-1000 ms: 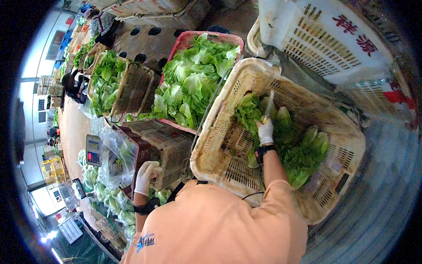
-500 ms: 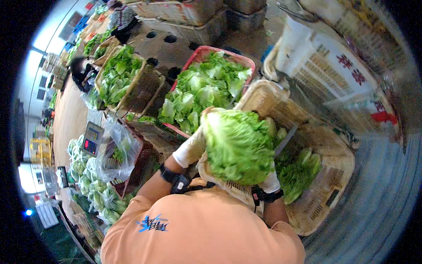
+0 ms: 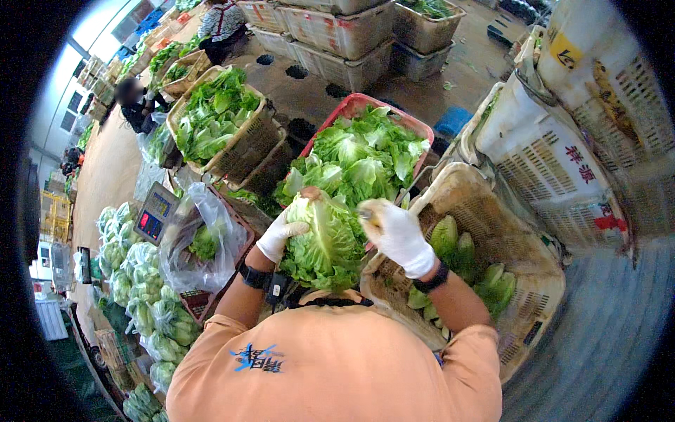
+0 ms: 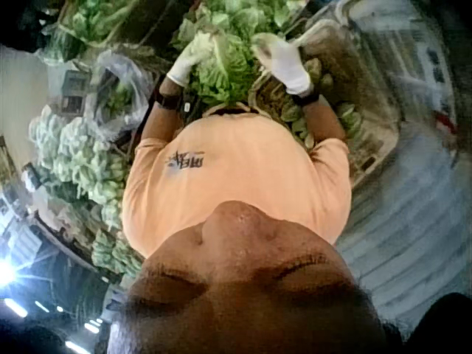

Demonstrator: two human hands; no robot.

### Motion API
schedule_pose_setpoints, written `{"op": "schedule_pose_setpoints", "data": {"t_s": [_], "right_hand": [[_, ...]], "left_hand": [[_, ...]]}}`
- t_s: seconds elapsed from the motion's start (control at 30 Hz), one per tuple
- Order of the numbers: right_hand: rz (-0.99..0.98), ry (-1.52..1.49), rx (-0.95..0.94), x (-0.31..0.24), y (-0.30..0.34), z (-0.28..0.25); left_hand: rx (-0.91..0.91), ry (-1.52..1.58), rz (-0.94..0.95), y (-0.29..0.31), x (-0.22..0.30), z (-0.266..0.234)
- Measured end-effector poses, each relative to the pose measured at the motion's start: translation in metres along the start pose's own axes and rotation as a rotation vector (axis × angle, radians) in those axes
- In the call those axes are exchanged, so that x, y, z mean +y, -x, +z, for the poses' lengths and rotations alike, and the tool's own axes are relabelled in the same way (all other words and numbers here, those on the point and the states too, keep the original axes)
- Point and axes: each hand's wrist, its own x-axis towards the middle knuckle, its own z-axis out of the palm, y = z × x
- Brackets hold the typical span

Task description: The person trims the stalks of several heads of lettuce using a knife, places them into plastic bags, weighs the filled bags on a scale, and then moves the bags into a basket.

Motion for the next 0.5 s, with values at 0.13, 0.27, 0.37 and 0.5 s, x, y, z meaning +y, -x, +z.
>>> {"op": "schedule_pose_setpoints", "data": {"t_s": [0.13, 0.27, 0.37, 0.5], "right_hand": [[-0.191, 0.264, -0.039, -0.026, -0.04, 0.028], [-0.28, 0.392, -0.061, -0.027, -0.058, 0.046], [-0.275, 0.4, -0.045, -0.015, -0.059, 0.062], [-0.135, 0.42, -0.147, 0.003, -0.066, 0.069]], "left_hand": [[0.004, -0.031, -0.089, 0.005, 0.008, -0.012], [0.033, 0.077, -0.147, 0.01, 0.009, -0.027], [0.013, -0.001, -0.068, 0.009, 0.005, -0.028], [0.182, 0.04, -0.125, 0.003, -0.009, -0.031]]}}
